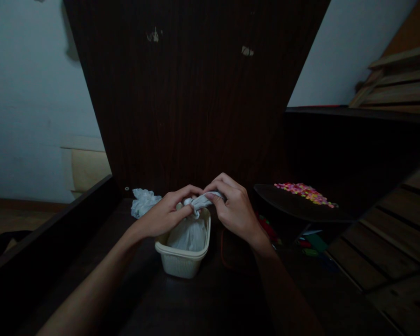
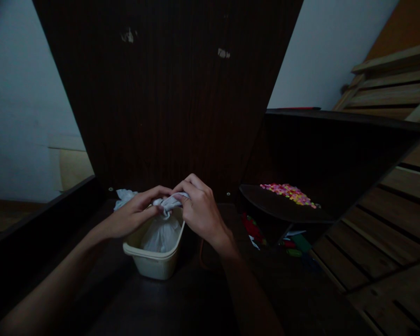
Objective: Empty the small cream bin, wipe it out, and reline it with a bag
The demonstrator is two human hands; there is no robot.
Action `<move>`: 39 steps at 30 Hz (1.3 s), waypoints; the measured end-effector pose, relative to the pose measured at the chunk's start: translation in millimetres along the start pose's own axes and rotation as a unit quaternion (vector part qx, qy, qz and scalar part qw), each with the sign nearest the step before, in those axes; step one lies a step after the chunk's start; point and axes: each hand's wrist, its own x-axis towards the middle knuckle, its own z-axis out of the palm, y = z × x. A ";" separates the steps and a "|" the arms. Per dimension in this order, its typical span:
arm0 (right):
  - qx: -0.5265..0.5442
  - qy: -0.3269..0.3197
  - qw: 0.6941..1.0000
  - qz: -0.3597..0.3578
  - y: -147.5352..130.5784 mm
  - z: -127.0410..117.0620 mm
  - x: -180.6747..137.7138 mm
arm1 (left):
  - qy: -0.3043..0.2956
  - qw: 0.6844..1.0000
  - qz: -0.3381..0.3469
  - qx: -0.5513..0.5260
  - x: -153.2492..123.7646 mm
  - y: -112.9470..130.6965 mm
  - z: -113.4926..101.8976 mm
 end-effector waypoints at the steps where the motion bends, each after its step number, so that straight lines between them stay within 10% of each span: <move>1: -0.004 0.004 1.000 0.001 0.5 -1.4 0.0 | -0.011 1.000 -0.005 0.006 -0.1 0.9 -0.9; 17: 0.004 -0.069 0.996 0.061 2.9 -1.5 -2.1 | 0.015 0.998 -0.016 0.052 2.3 -9.2 6.1; 39: -0.031 0.009 0.995 0.092 9.3 -9.0 0.8 | -0.079 0.993 -0.038 0.078 -0.3 -12.4 -2.6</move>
